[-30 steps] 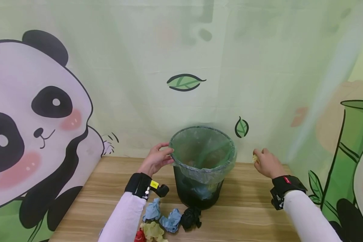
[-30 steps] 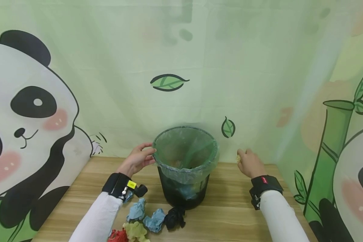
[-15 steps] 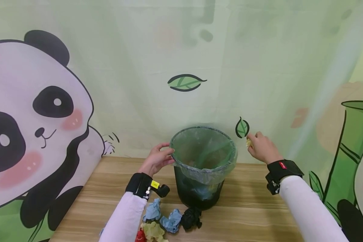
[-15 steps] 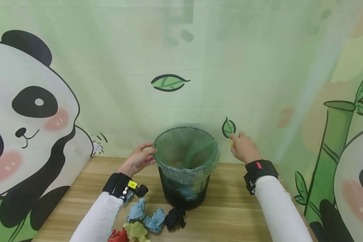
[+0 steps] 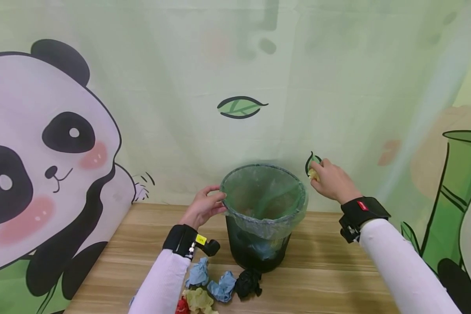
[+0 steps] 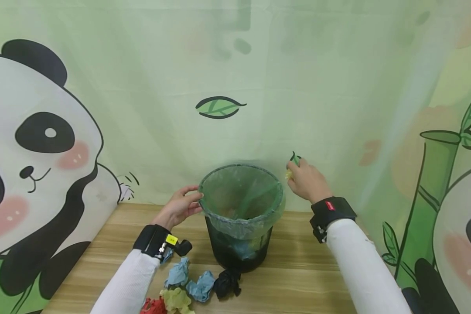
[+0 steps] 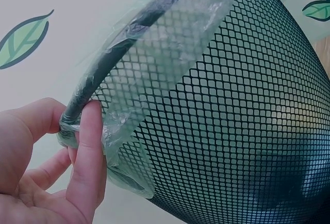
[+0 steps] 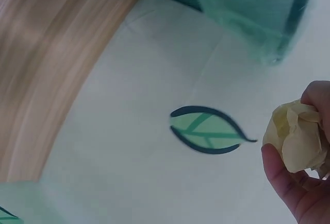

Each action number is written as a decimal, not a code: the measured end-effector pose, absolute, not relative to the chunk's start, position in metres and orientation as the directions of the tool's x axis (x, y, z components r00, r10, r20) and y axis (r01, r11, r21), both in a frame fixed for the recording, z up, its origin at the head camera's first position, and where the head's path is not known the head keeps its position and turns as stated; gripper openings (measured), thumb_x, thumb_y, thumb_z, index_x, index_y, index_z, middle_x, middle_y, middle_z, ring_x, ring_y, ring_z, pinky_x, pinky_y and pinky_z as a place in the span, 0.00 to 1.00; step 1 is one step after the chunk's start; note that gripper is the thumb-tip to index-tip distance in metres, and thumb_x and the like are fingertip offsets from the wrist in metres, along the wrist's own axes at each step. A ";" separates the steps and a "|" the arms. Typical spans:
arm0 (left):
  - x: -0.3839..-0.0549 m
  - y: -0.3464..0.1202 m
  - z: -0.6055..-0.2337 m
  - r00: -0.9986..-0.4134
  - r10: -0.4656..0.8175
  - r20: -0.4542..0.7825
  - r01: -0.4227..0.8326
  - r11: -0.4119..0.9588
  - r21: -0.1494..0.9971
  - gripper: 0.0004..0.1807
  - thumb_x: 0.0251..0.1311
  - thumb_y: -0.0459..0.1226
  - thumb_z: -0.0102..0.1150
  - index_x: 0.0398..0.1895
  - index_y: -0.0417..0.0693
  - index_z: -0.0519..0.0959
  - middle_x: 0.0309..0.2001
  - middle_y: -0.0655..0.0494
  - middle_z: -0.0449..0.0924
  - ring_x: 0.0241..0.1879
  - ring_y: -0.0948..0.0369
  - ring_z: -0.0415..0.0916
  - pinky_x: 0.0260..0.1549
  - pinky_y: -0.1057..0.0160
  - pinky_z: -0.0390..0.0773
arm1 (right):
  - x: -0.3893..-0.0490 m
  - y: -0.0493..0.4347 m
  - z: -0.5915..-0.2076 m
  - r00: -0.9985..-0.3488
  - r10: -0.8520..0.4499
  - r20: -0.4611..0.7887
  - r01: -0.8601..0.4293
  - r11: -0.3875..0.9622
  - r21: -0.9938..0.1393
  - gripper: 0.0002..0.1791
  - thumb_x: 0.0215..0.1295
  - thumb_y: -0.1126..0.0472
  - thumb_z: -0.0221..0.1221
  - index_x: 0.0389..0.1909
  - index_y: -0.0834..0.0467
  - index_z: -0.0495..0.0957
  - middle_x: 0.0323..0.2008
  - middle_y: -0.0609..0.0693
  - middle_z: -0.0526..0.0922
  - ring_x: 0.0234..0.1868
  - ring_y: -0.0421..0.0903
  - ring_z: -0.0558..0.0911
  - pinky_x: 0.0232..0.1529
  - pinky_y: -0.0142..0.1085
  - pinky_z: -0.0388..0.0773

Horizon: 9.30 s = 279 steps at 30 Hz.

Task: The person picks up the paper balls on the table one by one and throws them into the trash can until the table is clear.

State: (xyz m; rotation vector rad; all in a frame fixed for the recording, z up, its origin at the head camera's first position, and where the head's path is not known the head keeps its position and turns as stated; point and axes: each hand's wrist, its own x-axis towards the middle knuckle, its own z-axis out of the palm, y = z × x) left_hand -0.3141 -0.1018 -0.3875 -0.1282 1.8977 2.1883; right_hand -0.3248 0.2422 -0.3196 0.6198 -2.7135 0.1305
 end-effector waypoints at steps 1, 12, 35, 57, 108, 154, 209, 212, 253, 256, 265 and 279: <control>-0.314 -0.102 -0.388 -0.967 0.125 -0.222 -0.238 -0.127 0.963 0.22 0.53 0.34 0.54 0.53 0.49 0.64 0.37 0.44 0.73 0.25 0.61 0.75 0.30 0.64 0.78 | -0.325 0.240 -0.318 -0.840 -0.408 0.358 -0.441 0.897 -0.013 0.13 0.54 0.62 0.53 0.42 0.59 0.67 0.33 0.60 0.68 0.23 0.49 0.70 0.21 0.37 0.67; -0.313 -0.102 -0.388 -0.967 0.128 -0.221 -0.237 -0.122 0.964 0.22 0.54 0.35 0.53 0.54 0.49 0.63 0.39 0.42 0.73 0.26 0.61 0.75 0.32 0.63 0.78 | -0.322 0.215 -0.311 -0.779 -0.494 0.385 -0.534 0.846 0.006 0.14 0.53 0.62 0.55 0.41 0.58 0.67 0.31 0.57 0.68 0.23 0.48 0.69 0.21 0.37 0.67; -0.315 -0.103 -0.389 -0.965 0.131 -0.226 -0.243 -0.126 0.962 0.22 0.55 0.35 0.53 0.54 0.50 0.62 0.42 0.38 0.71 0.25 0.60 0.75 0.32 0.63 0.78 | -0.309 0.173 -0.313 -0.709 -0.618 0.338 -0.671 0.740 -0.055 0.20 0.52 0.59 0.58 0.47 0.57 0.69 0.36 0.53 0.70 0.31 0.45 0.72 0.29 0.35 0.73; -0.314 -0.103 -0.388 -0.965 0.136 -0.224 -0.243 -0.144 0.959 0.22 0.54 0.35 0.53 0.54 0.49 0.63 0.36 0.44 0.72 0.25 0.61 0.74 0.31 0.65 0.78 | -0.301 0.169 -0.329 -0.667 -0.675 0.314 -0.712 0.702 -0.004 0.29 0.53 0.52 0.58 0.57 0.54 0.65 0.54 0.57 0.67 0.49 0.52 0.72 0.44 0.44 0.72; -0.315 -0.105 -0.389 -0.964 0.150 -0.220 -0.243 -0.154 0.958 0.23 0.54 0.36 0.54 0.54 0.48 0.63 0.42 0.39 0.70 0.25 0.60 0.75 0.31 0.65 0.78 | -0.298 0.196 -0.330 -0.996 -0.015 0.090 -0.064 0.821 -0.568 0.16 0.58 0.61 0.48 0.39 0.69 0.76 0.36 0.64 0.79 0.23 0.48 0.82 0.37 0.42 0.76; -0.273 -0.120 -0.402 -0.994 0.092 0.053 0.067 0.153 0.986 0.24 0.56 0.44 0.52 0.56 0.49 0.64 0.54 0.46 0.65 0.48 0.52 0.70 0.42 0.57 0.74 | -0.308 0.194 -0.344 -0.995 0.099 -0.003 0.075 0.741 -0.668 0.18 0.52 0.62 0.50 0.08 0.53 0.55 0.06 0.42 0.60 0.22 0.49 0.81 0.18 0.29 0.70; -0.150 -0.186 -0.534 -0.964 0.249 0.096 0.267 0.915 0.302 0.35 0.32 0.54 0.66 0.47 0.48 0.71 0.44 0.52 0.69 0.39 0.54 0.69 0.34 0.53 0.71 | -0.308 0.196 -0.351 -0.992 0.094 0.087 0.016 0.764 -0.645 0.18 0.51 0.62 0.49 0.06 0.53 0.56 0.05 0.45 0.67 0.22 0.50 0.81 0.20 0.31 0.68; -0.148 -0.188 -0.540 -0.972 0.229 0.042 0.231 0.920 0.317 0.37 0.31 0.56 0.66 0.48 0.49 0.71 0.44 0.52 0.68 0.41 0.52 0.68 0.34 0.50 0.71 | -0.308 0.196 -0.352 -0.991 0.093 0.091 0.013 0.765 -0.644 0.18 0.51 0.62 0.49 0.06 0.53 0.56 0.04 0.45 0.66 0.21 0.50 0.81 0.21 0.31 0.68; -0.180 -0.185 -0.529 -0.929 0.291 0.228 0.327 0.934 0.140 0.15 0.29 0.36 0.66 0.26 0.50 0.73 0.23 0.58 0.66 0.22 0.61 0.65 0.15 0.64 0.66 | -0.308 0.196 -0.352 -0.990 0.101 0.102 0.011 0.764 -0.645 0.18 0.51 0.62 0.49 0.06 0.54 0.56 0.05 0.45 0.65 0.14 0.42 0.77 0.19 0.31 0.65; -0.185 -0.184 -0.524 -0.926 0.317 0.204 0.349 0.926 0.143 0.14 0.31 0.35 0.66 0.26 0.50 0.73 0.23 0.59 0.66 0.21 0.62 0.65 0.15 0.64 0.65 | -0.309 0.196 -0.352 -0.989 0.108 0.097 0.020 0.764 -0.645 0.18 0.51 0.62 0.50 0.06 0.54 0.57 0.05 0.45 0.67 0.14 0.42 0.77 0.18 0.31 0.66; -0.202 -0.175 -0.500 -0.898 0.399 0.184 0.427 0.891 0.154 0.10 0.38 0.35 0.62 0.27 0.50 0.74 0.22 0.60 0.65 0.18 0.64 0.62 0.13 0.67 0.61 | -0.309 0.194 -0.353 -0.990 0.106 0.095 0.022 0.771 -0.637 0.18 0.51 0.62 0.50 0.06 0.54 0.58 0.06 0.45 0.69 0.16 0.44 0.78 0.19 0.30 0.66; -0.230 -0.158 -0.445 -0.815 0.492 0.306 0.512 0.859 -0.017 0.08 0.38 0.36 0.60 0.21 0.52 0.70 0.19 0.60 0.62 0.16 0.65 0.61 0.11 0.68 0.61 | -0.310 0.197 -0.353 -0.990 0.100 0.100 0.015 0.778 -0.627 0.18 0.51 0.62 0.49 0.06 0.54 0.58 0.06 0.46 0.69 0.13 0.41 0.75 0.19 0.31 0.65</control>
